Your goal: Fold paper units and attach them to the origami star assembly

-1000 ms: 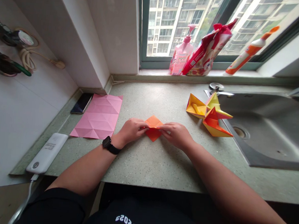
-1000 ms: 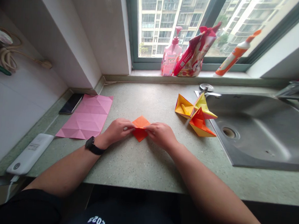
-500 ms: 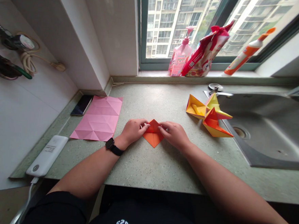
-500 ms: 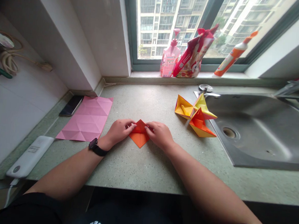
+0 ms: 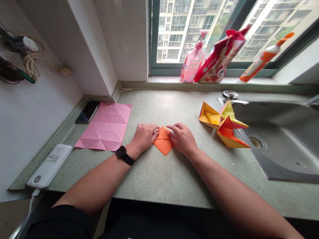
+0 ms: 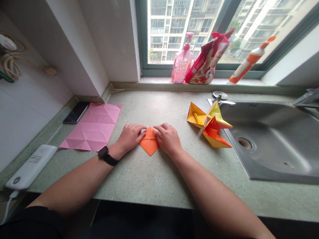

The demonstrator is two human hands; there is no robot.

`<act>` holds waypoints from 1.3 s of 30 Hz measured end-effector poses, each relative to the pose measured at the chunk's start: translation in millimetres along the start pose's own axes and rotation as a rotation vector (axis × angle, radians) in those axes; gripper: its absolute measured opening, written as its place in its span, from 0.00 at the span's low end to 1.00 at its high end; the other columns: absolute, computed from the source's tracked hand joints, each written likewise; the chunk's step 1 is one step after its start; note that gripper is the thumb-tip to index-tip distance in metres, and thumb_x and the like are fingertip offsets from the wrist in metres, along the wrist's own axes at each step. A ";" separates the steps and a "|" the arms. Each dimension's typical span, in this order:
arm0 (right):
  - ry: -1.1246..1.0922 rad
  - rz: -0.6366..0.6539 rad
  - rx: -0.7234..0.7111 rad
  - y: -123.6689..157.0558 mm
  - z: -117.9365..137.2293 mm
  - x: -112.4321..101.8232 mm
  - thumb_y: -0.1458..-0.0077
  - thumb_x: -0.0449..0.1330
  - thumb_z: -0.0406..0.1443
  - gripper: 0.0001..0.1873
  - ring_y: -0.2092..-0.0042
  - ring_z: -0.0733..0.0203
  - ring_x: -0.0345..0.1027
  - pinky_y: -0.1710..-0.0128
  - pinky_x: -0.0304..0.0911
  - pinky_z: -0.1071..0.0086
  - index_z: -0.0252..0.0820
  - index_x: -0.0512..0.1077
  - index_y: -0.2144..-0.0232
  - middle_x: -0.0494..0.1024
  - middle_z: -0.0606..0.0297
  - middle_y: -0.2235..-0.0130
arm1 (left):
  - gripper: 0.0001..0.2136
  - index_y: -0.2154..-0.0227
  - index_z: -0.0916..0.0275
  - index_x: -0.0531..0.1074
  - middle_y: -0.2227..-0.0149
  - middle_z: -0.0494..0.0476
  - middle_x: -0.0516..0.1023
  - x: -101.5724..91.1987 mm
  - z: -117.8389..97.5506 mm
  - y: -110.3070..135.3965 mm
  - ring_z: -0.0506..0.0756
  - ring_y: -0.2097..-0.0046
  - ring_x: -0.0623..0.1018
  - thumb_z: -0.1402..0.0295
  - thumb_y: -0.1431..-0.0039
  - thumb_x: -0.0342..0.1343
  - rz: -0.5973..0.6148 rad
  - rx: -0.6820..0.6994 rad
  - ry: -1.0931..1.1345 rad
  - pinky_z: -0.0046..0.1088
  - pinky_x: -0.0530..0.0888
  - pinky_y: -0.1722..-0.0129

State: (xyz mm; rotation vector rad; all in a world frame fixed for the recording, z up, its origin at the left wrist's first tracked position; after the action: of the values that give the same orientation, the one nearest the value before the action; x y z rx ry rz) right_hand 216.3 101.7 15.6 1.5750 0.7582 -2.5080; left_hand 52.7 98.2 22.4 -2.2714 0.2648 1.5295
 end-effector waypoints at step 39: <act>0.238 0.291 0.087 38.3 -9.8 -28.1 0.34 0.65 0.40 0.11 0.46 0.40 0.75 0.50 0.72 0.52 0.53 0.90 0.60 0.84 0.52 0.43 | 0.13 0.50 0.52 0.86 0.40 0.59 0.83 6.9 -22.4 13.7 0.61 0.40 0.80 0.75 0.28 0.60 0.061 0.279 0.053 0.49 0.74 0.37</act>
State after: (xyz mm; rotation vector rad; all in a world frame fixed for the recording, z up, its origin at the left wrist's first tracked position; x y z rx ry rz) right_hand 249.8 67.4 22.6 1.8815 0.4064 -2.2010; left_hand 69.3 76.9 20.6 -2.1015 0.5323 1.3660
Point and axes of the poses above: each hand's wrist, its own y-axis away from the middle knuckle, its own x-axis out of the palm, z = x × y, the point moved 9 cm from there along -y, towards the middle knuckle
